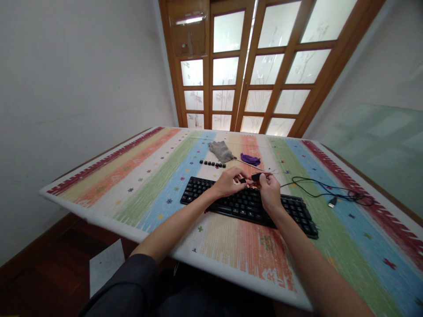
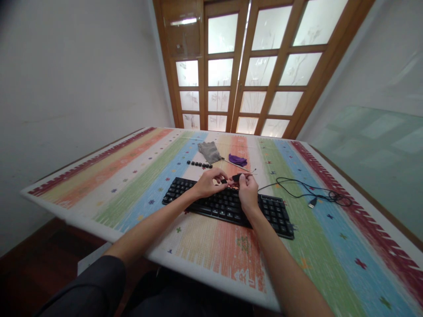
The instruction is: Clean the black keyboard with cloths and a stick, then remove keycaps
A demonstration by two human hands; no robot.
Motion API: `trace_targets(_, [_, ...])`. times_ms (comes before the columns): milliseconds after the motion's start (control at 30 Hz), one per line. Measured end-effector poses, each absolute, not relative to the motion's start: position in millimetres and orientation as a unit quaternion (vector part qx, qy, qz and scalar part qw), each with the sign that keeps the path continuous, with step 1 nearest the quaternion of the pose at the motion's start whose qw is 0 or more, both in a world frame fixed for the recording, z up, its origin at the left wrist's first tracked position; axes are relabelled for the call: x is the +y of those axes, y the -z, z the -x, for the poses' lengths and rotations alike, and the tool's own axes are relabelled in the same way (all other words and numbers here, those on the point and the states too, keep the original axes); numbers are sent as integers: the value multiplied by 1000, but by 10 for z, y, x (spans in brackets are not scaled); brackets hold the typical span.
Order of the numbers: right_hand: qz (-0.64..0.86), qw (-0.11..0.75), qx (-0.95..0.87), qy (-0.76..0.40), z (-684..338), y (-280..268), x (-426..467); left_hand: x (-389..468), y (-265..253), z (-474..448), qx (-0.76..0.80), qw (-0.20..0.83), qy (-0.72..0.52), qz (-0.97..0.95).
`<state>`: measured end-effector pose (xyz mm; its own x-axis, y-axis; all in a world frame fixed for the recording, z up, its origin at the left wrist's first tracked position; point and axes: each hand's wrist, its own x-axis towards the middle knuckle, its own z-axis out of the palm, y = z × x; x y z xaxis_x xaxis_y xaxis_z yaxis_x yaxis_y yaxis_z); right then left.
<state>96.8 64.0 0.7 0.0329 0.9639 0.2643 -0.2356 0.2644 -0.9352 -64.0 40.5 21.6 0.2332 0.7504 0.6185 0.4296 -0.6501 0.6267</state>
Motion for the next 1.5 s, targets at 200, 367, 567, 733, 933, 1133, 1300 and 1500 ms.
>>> trace_targets(200, [360,618,-491,-497,-987,31,686,397,-182,687,348,154,-468,-798])
trace_targets(367, [367,603,-494,-507,-980,48,691,383,-167,710,354,124,-436,-818])
trace_targets(567, [387,569,-536,-489,-989,45,675,356,-169,720,335,144,-389,-846])
trace_targets(733, [380,537,-617,-431,-1022,10,657,358,-200,729,337,183,-372,-845])
trace_targets(933, [365,522,-651,-412,-1045,-41,628,387,-278,765,352,251,-382,-817])
trace_targets(1133, [370,533,-652,-393,-1033,-47,610,365,-296,778,322,221,-367,-844])
trace_targets(1300, [381,549,-619,-412,-1026,-45,607,342,-346,763,312,149,-409,-844])
trace_targets(1500, [377,571,-599,-416,-1023,-50,612,464,-483,883,387,112,-486,-775])
